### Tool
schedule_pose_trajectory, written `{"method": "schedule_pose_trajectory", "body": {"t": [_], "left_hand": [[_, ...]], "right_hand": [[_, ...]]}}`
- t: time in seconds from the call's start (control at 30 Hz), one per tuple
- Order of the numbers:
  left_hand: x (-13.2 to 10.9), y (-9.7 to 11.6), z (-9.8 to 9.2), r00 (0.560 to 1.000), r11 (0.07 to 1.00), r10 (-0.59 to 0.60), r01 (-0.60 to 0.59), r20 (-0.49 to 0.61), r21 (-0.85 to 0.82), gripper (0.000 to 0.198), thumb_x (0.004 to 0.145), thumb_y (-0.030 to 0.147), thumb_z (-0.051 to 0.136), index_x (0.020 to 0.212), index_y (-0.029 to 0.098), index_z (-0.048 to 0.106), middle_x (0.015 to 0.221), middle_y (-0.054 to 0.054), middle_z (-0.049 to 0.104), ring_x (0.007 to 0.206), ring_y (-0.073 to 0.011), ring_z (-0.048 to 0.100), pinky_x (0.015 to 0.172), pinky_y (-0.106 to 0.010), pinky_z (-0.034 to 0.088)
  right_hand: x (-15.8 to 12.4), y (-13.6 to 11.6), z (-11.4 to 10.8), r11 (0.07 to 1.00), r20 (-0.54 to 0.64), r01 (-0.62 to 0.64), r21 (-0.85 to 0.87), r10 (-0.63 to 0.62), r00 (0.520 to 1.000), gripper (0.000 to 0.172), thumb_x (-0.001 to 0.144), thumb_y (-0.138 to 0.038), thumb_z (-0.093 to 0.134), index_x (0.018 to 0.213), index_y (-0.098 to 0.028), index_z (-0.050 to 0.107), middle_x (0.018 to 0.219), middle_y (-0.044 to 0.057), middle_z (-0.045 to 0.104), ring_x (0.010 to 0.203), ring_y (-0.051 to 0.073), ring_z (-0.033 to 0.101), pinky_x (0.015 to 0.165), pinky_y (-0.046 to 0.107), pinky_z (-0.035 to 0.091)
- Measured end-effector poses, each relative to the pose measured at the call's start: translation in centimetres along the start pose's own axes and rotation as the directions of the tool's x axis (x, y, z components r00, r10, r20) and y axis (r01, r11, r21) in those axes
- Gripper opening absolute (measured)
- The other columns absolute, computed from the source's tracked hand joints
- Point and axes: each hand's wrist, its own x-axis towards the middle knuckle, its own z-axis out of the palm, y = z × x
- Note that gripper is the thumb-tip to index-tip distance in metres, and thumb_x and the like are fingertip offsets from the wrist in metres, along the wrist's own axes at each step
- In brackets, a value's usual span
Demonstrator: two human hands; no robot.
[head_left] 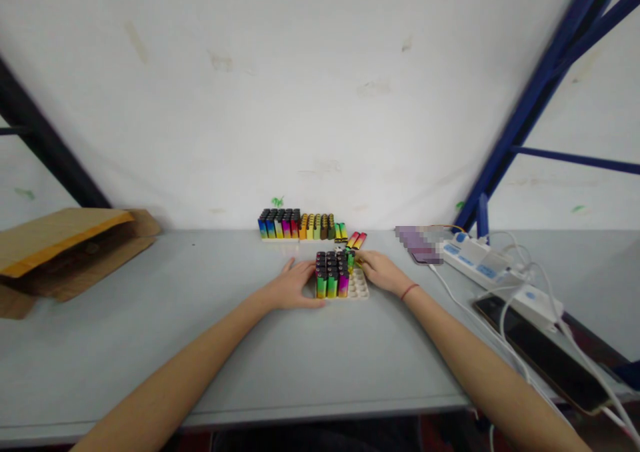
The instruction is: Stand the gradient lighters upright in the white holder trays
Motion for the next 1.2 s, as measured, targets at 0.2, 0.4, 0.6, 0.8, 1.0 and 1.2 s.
{"method": "schedule_pose_trajectory", "body": {"t": [0.2, 0.4, 0.6, 0.8, 1.0, 1.2], "left_hand": [[0.0, 0.0, -0.1, 1.000, 1.000, 0.002, -0.002, 0.002, 0.001, 0.087, 0.072, 0.067, 0.058, 0.138, 0.016, 0.032, 0.142, -0.017, 0.039, 0.131, -0.0321, 0.034, 0.111, -0.056, 0.005], [0.0, -0.1, 0.1, 1.000, 1.000, 0.009, -0.009, -0.006, -0.002, 0.089, 0.073, 0.069, 0.057, 0.139, 0.016, 0.031, 0.142, -0.016, 0.038, 0.131, -0.0329, 0.034, 0.111, -0.056, 0.004], [0.0, -0.1, 0.1, 1.000, 1.000, 0.006, -0.006, -0.005, 0.000, 0.089, 0.072, 0.068, 0.057, 0.139, 0.016, 0.032, 0.141, -0.016, 0.039, 0.130, -0.0341, 0.035, 0.110, -0.058, 0.006], [0.1, -0.1, 0.1, 1.000, 1.000, 0.015, -0.015, -0.015, -0.008, 0.088, 0.072, 0.068, 0.057, 0.139, 0.016, 0.032, 0.141, -0.015, 0.040, 0.131, -0.0336, 0.035, 0.110, -0.057, 0.005], [0.0, -0.1, 0.1, 1.000, 1.000, 0.013, -0.013, -0.017, -0.012, 0.088, 0.072, 0.068, 0.058, 0.139, 0.017, 0.032, 0.140, -0.015, 0.041, 0.130, -0.0334, 0.036, 0.110, -0.057, 0.005], [0.1, 0.0, 0.1, 1.000, 1.000, 0.005, -0.005, -0.014, -0.007, 0.087, 0.072, 0.068, 0.058, 0.138, 0.017, 0.034, 0.139, -0.016, 0.042, 0.129, -0.0335, 0.036, 0.111, -0.056, 0.006]], "right_hand": [[-0.2, 0.4, -0.7, 0.959, -0.030, -0.191, -0.209, 0.189, 0.982, 0.019, 0.085, -0.015, 0.043, 0.091, -0.011, 0.061, 0.086, 0.013, 0.065, 0.081, 0.021, 0.058, 0.071, 0.027, 0.038], [-0.2, 1.2, -0.4, 0.971, -0.047, -0.186, -0.150, 0.181, 0.982, 0.032, 0.079, -0.003, 0.039, 0.103, -0.008, 0.059, 0.098, 0.018, 0.063, 0.092, 0.023, 0.057, 0.082, 0.028, 0.038], [-0.5, 0.1, -1.0, 0.955, -0.194, -0.175, 0.241, 0.224, 0.955, 0.034, 0.087, -0.021, 0.038, 0.119, -0.015, 0.047, 0.088, 0.008, 0.063, 0.079, 0.019, 0.056, 0.076, 0.031, 0.040], [0.0, -1.0, -1.0, 0.667, -0.030, -0.272, 0.693, 0.404, 0.914, 0.041, 0.086, -0.053, 0.033, 0.070, -0.018, 0.049, 0.054, -0.003, 0.043, 0.049, 0.012, 0.039, 0.049, 0.024, 0.031], [0.5, -0.6, 0.1, 0.257, 0.156, -0.275, 0.926, 0.404, 0.901, 0.042, 0.081, -0.052, 0.028, 0.057, -0.020, 0.041, 0.044, -0.003, 0.039, 0.037, 0.010, 0.031, 0.040, 0.024, 0.024], [0.3, -1.2, -0.6, 0.110, 0.161, -0.206, 0.972, 0.325, 0.932, 0.040, 0.074, -0.053, 0.031, 0.052, -0.021, 0.040, 0.044, -0.004, 0.030, 0.039, 0.010, 0.027, 0.040, 0.023, 0.024]]}}
